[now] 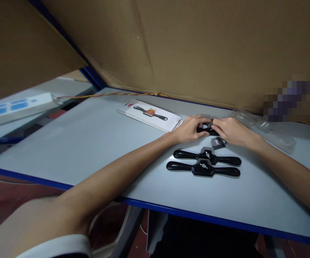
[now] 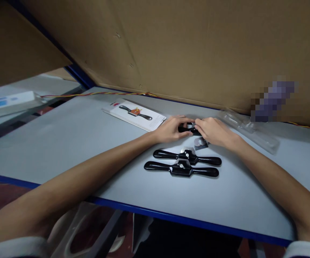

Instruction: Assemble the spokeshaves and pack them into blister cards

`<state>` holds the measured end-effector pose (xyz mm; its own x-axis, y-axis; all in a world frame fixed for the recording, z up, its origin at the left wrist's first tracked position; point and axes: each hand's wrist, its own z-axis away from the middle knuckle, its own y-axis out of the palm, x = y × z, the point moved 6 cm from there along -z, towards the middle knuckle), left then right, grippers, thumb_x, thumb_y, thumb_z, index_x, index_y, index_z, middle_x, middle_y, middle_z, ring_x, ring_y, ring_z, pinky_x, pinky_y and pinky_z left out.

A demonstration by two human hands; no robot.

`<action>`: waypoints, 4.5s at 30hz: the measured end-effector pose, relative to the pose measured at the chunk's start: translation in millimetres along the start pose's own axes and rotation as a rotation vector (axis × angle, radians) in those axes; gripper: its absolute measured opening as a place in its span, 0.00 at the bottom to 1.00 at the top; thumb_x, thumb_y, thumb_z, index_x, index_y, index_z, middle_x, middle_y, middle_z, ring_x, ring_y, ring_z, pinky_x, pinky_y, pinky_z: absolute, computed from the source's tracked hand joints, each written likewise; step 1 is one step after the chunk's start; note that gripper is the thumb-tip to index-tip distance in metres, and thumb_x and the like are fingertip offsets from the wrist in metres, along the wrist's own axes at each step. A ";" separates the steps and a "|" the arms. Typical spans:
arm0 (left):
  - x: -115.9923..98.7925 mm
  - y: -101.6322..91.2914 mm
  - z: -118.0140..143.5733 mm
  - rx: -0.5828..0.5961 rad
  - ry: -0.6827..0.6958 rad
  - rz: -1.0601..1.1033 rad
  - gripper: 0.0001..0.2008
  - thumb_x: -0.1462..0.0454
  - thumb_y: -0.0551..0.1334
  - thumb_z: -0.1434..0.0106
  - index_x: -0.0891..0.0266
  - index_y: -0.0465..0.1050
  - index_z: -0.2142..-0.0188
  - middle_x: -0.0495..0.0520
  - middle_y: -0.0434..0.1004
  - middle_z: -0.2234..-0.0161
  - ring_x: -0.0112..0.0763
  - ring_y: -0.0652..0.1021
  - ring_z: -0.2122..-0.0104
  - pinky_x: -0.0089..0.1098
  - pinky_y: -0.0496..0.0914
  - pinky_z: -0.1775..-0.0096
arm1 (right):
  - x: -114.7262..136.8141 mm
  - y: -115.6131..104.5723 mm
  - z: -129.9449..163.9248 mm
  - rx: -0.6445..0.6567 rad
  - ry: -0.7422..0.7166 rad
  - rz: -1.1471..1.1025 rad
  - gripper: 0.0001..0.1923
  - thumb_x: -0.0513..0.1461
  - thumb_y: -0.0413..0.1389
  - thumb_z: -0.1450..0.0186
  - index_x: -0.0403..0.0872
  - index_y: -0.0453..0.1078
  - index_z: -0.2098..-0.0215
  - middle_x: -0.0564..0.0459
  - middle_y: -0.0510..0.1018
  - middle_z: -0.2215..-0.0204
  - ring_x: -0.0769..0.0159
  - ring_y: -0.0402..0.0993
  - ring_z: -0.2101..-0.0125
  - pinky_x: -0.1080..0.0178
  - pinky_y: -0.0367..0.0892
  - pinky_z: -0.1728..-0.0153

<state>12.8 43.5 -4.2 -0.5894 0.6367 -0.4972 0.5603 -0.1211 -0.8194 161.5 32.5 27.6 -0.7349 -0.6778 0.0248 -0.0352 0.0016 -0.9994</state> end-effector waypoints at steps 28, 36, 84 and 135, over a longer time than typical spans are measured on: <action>-0.7 0.1 -0.5 0.013 0.000 0.026 0.26 0.57 0.65 0.33 0.63 0.77 0.38 0.57 0.78 0.61 0.38 0.76 0.63 0.40 0.69 0.56 | -3.7 -12.9 4.4 0.021 0.073 0.116 0.13 0.47 0.57 0.26 0.48 0.71 0.50 0.48 0.84 0.62 0.58 0.76 0.66 0.60 0.51 0.70; 1.6 0.4 -0.1 0.004 0.006 0.012 0.21 0.56 0.65 0.33 0.63 0.79 0.44 0.57 0.78 0.62 0.37 0.75 0.64 0.39 0.68 0.57 | 8.2 -5.5 -4.5 0.008 0.003 0.140 0.16 0.45 0.50 0.21 0.49 0.75 0.45 0.46 0.84 0.54 0.56 0.79 0.59 0.60 0.54 0.67; 2.2 0.5 1.1 0.023 -0.025 0.019 0.27 0.55 0.65 0.33 0.63 0.76 0.38 0.57 0.77 0.61 0.39 0.76 0.61 0.39 0.69 0.55 | 3.1 -7.5 7.6 0.179 0.154 0.059 0.17 0.42 0.49 0.23 0.49 0.78 0.64 0.47 0.82 0.71 0.58 0.76 0.69 0.59 0.52 0.70; 2.1 0.0 0.6 0.017 -0.052 0.018 0.26 0.56 0.66 0.34 0.64 0.76 0.40 0.58 0.79 0.60 0.40 0.77 0.60 0.40 0.68 0.56 | 19.4 -11.5 3.4 0.147 0.038 0.227 0.16 0.29 0.50 0.26 0.42 0.77 0.48 0.43 0.84 0.56 0.57 0.81 0.61 0.59 0.58 0.68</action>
<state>11.2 44.4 -5.4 -0.6087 0.5940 -0.5259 0.5614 -0.1460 -0.8146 149.9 16.8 39.5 -0.7379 -0.6440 -0.2018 0.2298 0.0414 -0.9724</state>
